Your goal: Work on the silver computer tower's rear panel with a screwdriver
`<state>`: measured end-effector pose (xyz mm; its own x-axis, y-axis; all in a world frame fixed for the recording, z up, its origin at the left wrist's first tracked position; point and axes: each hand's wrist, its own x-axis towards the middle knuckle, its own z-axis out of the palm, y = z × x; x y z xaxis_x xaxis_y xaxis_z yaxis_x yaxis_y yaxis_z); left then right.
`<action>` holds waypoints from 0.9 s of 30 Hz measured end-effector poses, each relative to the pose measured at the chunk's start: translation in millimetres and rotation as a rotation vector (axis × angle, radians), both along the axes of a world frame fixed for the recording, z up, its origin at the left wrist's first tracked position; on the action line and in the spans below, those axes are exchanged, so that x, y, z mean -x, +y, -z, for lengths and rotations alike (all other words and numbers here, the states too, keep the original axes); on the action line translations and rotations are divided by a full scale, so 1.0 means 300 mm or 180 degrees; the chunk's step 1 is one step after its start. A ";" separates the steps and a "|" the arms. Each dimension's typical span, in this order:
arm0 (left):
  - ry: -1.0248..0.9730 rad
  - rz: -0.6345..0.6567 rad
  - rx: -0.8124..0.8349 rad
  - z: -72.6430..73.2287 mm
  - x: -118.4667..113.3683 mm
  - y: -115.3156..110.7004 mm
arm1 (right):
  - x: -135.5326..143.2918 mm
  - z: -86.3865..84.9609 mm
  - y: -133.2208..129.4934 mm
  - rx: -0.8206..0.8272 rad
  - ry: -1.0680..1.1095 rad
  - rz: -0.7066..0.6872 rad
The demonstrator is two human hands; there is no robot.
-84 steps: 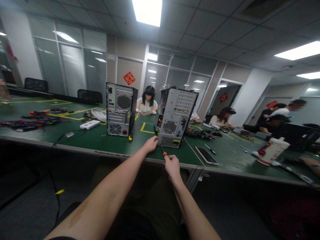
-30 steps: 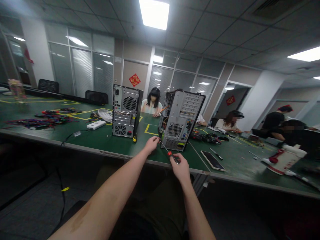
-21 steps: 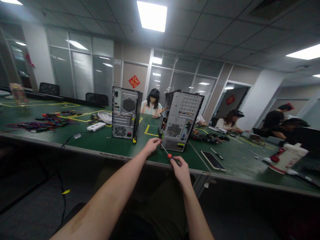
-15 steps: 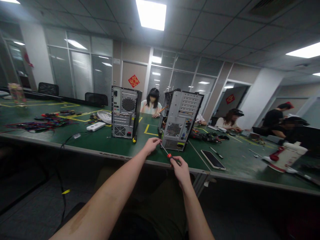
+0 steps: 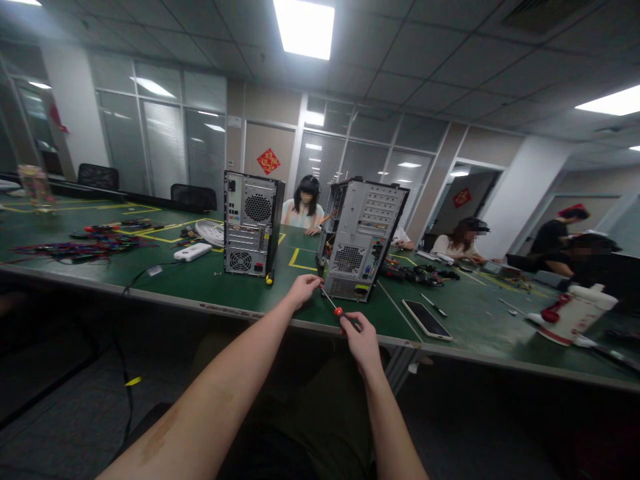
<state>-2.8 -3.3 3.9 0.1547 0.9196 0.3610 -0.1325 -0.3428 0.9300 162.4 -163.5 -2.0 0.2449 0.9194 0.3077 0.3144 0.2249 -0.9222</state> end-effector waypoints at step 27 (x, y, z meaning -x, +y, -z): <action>0.0177 -0.0169 0.0011 -0.006 0.000 -0.006 | -0.035 -0.013 -0.003 -0.0339 -0.0255 0.0253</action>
<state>-2.9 -5.2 5.8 0.1254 0.9283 0.3500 -0.0625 -0.3447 0.9366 173.0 -164.4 1.8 0.2864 0.8592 0.4239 0.4067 0.2916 -0.8658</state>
